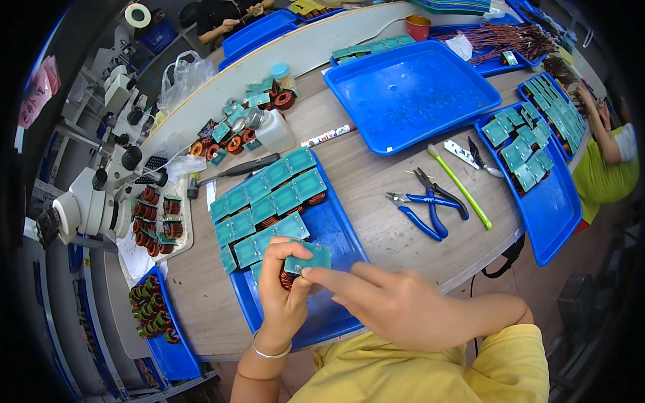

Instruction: Assembling electronic components onto circuit boards and trimming excess leads with wire cutters.

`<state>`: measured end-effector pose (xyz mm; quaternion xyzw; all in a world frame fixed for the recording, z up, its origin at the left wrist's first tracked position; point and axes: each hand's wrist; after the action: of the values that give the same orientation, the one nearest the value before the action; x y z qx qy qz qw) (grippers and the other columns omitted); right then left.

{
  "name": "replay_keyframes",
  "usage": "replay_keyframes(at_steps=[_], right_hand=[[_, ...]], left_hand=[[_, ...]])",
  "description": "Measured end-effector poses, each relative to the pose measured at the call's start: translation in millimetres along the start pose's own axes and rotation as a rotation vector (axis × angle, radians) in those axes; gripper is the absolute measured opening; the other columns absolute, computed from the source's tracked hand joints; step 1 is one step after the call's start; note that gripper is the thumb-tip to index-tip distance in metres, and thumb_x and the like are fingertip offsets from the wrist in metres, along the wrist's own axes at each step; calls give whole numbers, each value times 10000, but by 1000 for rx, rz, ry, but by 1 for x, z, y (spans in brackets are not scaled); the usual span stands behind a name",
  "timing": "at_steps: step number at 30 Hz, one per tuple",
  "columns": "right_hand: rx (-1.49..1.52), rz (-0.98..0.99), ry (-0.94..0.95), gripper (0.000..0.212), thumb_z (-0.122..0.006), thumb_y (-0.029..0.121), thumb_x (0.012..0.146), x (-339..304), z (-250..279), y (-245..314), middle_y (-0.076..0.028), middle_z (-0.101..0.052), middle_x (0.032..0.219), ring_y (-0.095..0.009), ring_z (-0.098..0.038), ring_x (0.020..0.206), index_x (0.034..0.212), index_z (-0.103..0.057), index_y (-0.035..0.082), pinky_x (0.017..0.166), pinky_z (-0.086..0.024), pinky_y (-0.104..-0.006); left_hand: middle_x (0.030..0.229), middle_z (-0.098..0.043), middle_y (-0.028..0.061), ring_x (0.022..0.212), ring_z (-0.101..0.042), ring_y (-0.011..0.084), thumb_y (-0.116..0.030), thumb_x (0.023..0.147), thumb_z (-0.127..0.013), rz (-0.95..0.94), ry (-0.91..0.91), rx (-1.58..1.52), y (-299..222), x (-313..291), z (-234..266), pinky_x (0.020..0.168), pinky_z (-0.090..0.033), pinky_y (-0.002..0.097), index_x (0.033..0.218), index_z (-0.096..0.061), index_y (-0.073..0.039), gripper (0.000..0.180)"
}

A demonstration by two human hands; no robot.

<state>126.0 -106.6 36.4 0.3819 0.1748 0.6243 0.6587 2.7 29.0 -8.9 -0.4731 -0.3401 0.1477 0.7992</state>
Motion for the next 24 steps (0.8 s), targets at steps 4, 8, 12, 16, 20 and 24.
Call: replay_keyframes(at_steps=[4, 8, 12, 16, 20, 24], right_hand=[[175, 7, 2, 451, -618, 36, 791, 3, 2, -5, -64, -528, 697, -186, -530, 532, 1225, -506, 93, 460, -437, -284], [98, 41, -103, 414, -572, -1, 812, 6, 1, -9, -73, -561, 732, -147, -538, 548, 1214, -505, 68, 482, -426, -262], [416, -67, -132, 373, -469, -51, 849, 7, 18, -7, -48, -557, 776, -46, -455, 512, 1212, -482, 31, 450, -345, -199], [490, -104, -110, 398, -439, -57, 855, 1, 14, -14, -43, -547, 822, -24, -407, 496, 1245, -434, 21, 441, -307, -171], [592, -248, -77, 422, -482, -41, 846, -1, 10, -23, -66, -548, 904, -32, -463, 546, 1258, -412, 10, 466, -348, -174], [662, -124, -138, 537, -630, -32, 766, 3, 6, -23, -128, -503, 1116, -56, -539, 684, 1255, -411, -4, 536, -412, -176]], left_hand=[[852, -470, 95, 759, -476, 223, -150, 728, -713, -6, -9, -19, 0, 0, -1, 655, -405, 294, 926, -515, -23, 308], [857, -477, 94, 771, -480, 220, -212, 754, -700, 80, -11, -41, -1, 0, -1, 685, -408, 291, 926, -516, -22, 315], [942, -505, 78, 852, -504, 182, -317, 824, -631, 147, 23, -299, -3, -5, 1, 766, -404, 267, 1027, -498, -31, 375], [999, -530, 107, 693, -570, 179, -541, 808, -539, 356, 72, -521, -1, -9, 1, 565, -443, 257, 1149, -359, -39, 633], [1008, -533, 118, 599, -558, 184, -559, 794, -536, 482, 147, -852, -12, -1, -2, 476, -418, 255, 1177, -311, -50, 675], [1027, -499, 128, 658, -535, 184, -510, 724, -659, 516, 274, -1236, -4, -3, -3, 497, -415, 244, 1175, -333, -79, 704]])
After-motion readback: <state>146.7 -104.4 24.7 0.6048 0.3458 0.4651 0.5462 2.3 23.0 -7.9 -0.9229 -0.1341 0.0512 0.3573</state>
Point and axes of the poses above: each hand's wrist, its own x-axis towards the middle knuckle, its own z-axis out of the back of the hand, y = z × x
